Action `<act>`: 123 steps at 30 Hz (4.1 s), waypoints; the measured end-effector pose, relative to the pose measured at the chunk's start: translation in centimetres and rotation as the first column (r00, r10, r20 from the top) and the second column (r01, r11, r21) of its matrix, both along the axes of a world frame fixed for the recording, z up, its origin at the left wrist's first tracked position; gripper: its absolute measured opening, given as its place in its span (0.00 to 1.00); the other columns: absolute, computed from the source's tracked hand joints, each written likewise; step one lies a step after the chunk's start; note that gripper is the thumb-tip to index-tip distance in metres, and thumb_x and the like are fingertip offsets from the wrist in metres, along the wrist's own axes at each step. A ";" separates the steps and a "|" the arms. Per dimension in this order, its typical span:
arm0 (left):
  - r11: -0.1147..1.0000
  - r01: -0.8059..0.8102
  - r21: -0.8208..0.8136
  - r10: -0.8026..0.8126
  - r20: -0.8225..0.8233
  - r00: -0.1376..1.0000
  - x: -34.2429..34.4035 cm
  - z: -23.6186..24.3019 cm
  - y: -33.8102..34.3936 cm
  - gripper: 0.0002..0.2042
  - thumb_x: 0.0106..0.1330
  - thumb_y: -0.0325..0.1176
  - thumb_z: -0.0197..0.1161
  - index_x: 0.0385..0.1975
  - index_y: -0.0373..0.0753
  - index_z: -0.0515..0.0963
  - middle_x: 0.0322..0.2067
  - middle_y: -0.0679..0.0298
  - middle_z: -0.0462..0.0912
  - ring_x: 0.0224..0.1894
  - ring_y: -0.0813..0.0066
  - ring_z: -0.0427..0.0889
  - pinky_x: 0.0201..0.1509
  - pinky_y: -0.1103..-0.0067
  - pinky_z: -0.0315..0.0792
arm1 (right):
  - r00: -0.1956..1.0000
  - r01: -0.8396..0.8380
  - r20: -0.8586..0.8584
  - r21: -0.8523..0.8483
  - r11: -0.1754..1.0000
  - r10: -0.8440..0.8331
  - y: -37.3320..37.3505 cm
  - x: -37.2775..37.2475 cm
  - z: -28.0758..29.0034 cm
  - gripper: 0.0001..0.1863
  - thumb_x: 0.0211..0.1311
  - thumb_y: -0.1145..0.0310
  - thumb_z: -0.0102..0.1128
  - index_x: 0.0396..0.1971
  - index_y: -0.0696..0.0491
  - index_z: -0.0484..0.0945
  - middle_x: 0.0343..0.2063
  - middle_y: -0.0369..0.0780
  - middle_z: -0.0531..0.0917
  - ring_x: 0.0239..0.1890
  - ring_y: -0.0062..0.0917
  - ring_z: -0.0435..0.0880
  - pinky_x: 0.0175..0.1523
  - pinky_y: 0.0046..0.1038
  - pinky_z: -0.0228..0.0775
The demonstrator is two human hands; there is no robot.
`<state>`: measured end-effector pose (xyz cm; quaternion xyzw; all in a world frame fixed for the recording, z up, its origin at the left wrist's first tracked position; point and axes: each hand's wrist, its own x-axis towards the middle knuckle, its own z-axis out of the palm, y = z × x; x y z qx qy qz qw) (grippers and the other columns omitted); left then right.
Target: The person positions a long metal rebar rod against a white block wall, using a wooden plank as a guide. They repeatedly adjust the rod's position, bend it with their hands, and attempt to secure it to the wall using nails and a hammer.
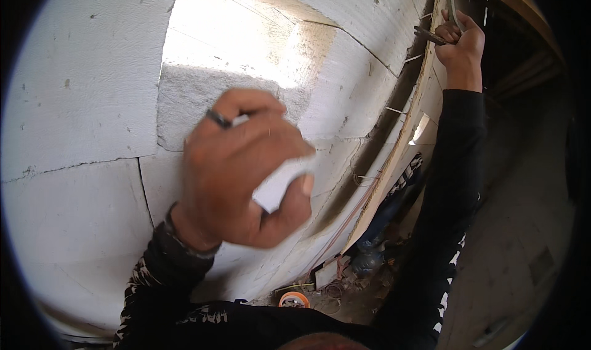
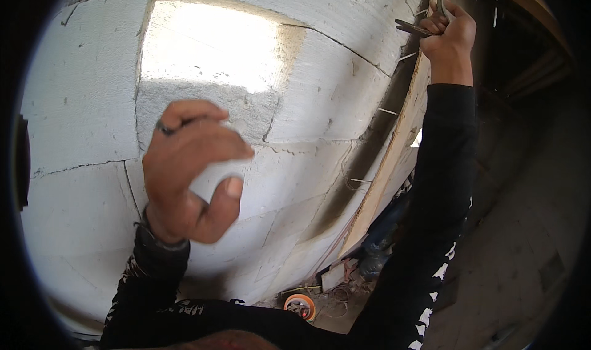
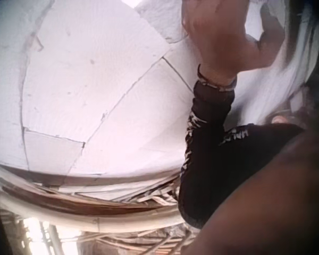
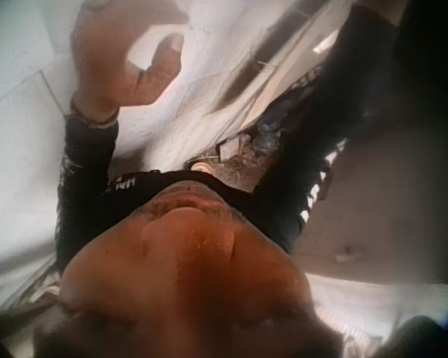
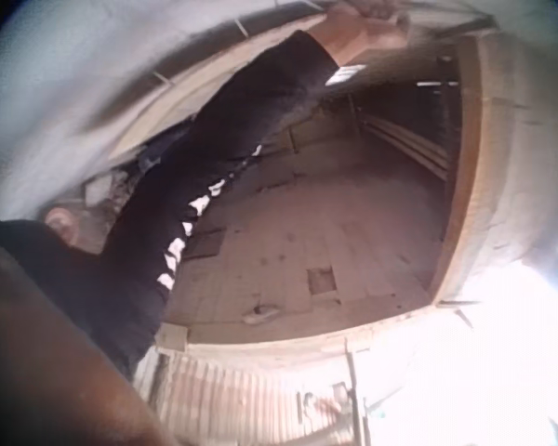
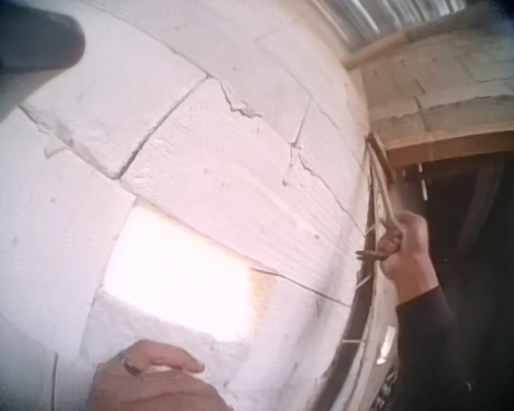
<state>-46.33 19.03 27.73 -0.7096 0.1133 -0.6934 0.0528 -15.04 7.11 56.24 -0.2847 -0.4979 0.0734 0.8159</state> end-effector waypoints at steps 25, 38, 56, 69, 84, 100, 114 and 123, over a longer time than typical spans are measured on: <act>0.491 -0.870 0.055 0.461 -0.864 0.205 -0.1 10.4 2.9 0.31 0.49 0.62 0.62 0.25 0.32 0.85 0.22 0.52 0.85 0.27 0.59 0.85 0.34 0.68 0.78 | 0.790 0.611 -0.164 0.291 0.736 -0.591 -18.6 -1.4 10.9 0.08 0.58 0.73 0.69 0.26 0.54 0.77 0.20 0.37 0.75 0.11 0.19 0.65 0.13 0.21 0.51; 0.493 -0.869 0.045 0.435 -0.878 0.201 -1.2 9.8 2.9 0.27 0.47 0.58 0.60 0.26 0.36 0.87 0.22 0.54 0.85 0.26 0.62 0.85 0.36 0.71 0.77 | 0.859 0.495 -0.411 0.511 0.703 -0.306 -12.2 -3.8 5.4 0.07 0.57 0.77 0.65 0.25 0.58 0.74 0.18 0.37 0.72 0.11 0.24 0.66 0.16 0.26 0.55; 0.504 -0.860 0.075 0.486 -0.848 0.210 -0.6 9.7 1.9 0.29 0.47 0.61 0.62 0.25 0.35 0.87 0.23 0.53 0.86 0.28 0.61 0.87 0.36 0.74 0.78 | 0.735 0.678 -0.462 0.500 0.539 -0.496 9.7 1.9 3.1 0.08 0.60 0.73 0.64 0.35 0.60 0.76 0.25 0.46 0.82 0.28 0.33 0.83 0.36 0.34 0.76; 0.551 -0.825 0.128 0.592 -0.756 0.278 -1.2 8.5 3.3 0.32 0.47 0.66 0.65 0.16 0.34 0.83 0.14 0.58 0.81 0.18 0.65 0.83 0.26 0.73 0.77 | 0.847 0.500 -0.274 0.121 0.858 -0.455 -4.8 6.0 7.7 0.11 0.62 0.69 0.69 0.34 0.57 0.76 0.22 0.39 0.72 0.19 0.26 0.70 0.22 0.28 0.62; 0.527 -0.843 0.107 0.576 -0.774 0.262 -2.3 8.7 4.7 0.30 0.48 0.64 0.66 0.18 0.36 0.84 0.14 0.60 0.81 0.16 0.67 0.81 0.22 0.73 0.75 | 0.908 0.382 -0.148 -0.085 0.920 -0.391 -4.7 -0.7 8.6 0.10 0.68 0.64 0.61 0.32 0.53 0.73 0.19 0.38 0.73 0.20 0.28 0.73 0.27 0.32 0.71; 0.552 -0.829 0.083 0.626 -0.698 0.347 -3.1 10.3 4.2 0.25 0.45 0.59 0.66 0.14 0.38 0.83 0.10 0.63 0.78 0.13 0.71 0.78 0.20 0.76 0.73 | 0.787 0.563 0.253 0.077 0.823 -0.563 -14.3 0.4 10.7 0.23 0.64 0.75 0.57 0.60 0.58 0.71 0.37 0.43 0.79 0.25 0.15 0.75 0.27 0.15 0.64; 0.527 -0.840 0.126 0.577 -0.779 0.245 -1.2 8.8 3.5 0.26 0.44 0.58 0.66 0.26 0.37 0.86 0.19 0.57 0.85 0.23 0.64 0.85 0.31 0.75 0.78 | 0.808 0.499 0.036 0.489 0.716 -0.588 0.7 -12.6 -3.6 0.01 0.61 0.75 0.56 0.30 0.55 0.73 0.17 0.38 0.74 0.14 0.22 0.73 0.13 0.23 0.53; 0.509 -0.850 0.133 0.591 -0.772 0.233 -1.0 8.8 3.3 0.26 0.42 0.59 0.67 0.21 0.37 0.85 0.16 0.60 0.83 0.19 0.68 0.83 0.26 0.77 0.76 | 0.906 0.416 -0.129 0.432 0.800 -0.402 0.3 -11.7 -19.0 0.07 0.67 0.78 0.52 0.35 0.50 0.65 0.20 0.31 0.69 0.14 0.11 0.61 0.15 0.19 0.53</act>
